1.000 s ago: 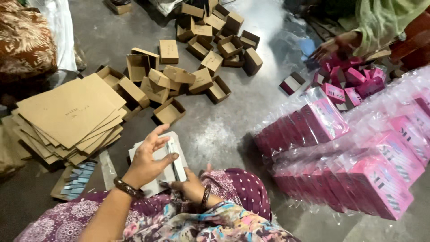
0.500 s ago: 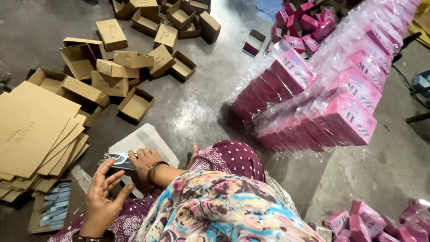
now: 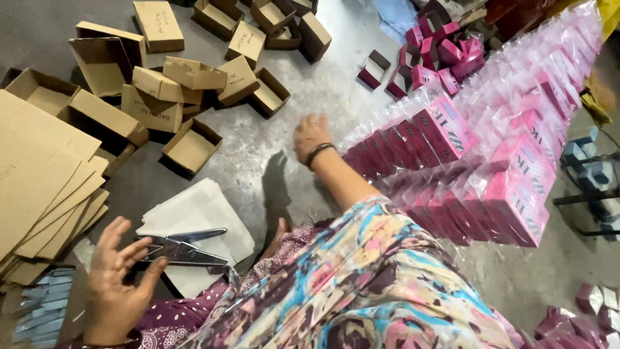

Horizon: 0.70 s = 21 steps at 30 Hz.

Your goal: The person assembles small cardboard boxes by hand, folding paper liners and placing them inside before stacking the finished boxes.

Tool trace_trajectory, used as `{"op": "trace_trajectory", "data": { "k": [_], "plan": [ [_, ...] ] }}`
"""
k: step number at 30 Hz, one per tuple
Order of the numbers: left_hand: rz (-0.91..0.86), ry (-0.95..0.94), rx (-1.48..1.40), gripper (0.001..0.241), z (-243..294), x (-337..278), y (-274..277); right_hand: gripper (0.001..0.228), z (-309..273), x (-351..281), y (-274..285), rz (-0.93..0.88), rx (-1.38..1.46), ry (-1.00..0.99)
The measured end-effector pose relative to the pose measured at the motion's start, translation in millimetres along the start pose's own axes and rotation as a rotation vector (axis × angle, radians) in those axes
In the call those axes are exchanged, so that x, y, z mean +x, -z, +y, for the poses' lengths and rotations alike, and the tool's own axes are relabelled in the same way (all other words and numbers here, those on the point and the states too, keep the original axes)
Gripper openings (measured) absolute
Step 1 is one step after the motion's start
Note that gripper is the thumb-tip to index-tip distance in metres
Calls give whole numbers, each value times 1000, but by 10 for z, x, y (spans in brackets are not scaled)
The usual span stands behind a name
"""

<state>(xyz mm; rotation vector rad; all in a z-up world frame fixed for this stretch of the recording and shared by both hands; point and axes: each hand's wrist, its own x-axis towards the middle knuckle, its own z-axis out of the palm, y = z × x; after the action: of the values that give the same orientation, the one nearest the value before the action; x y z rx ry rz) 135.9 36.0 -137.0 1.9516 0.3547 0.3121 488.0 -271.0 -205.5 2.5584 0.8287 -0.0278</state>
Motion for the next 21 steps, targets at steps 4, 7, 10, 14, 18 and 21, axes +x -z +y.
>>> {"op": "trace_trajectory", "data": {
  "k": [4, 7, 10, 14, 18, 21],
  "plan": [
    [72, -28, 39, 76, -175, 141, 154, 56, 788, 7, -859, -191, -281, -37],
    [211, 92, 64, 67, -416, 125, 40, 43, 1021, 155, -1423, -239, -359, -81],
    [51, 248, 48, 80, -980, 355, 26, 54, 1039, 303, -1750, -497, -342, -137],
    [12, 258, 114, 74, -1878, 355, 29, 54, 979, 526, -1859, -682, -298, -157],
    [-42, 364, 180, 69, -2502, 330, 9, 54, 1074, 488, -1935, -759, -258, -166],
    [-57, 348, 250, 56, -2642, 381, -62, 54, 1127, 544, -1923, -782, -242, -168]
  ]
}}
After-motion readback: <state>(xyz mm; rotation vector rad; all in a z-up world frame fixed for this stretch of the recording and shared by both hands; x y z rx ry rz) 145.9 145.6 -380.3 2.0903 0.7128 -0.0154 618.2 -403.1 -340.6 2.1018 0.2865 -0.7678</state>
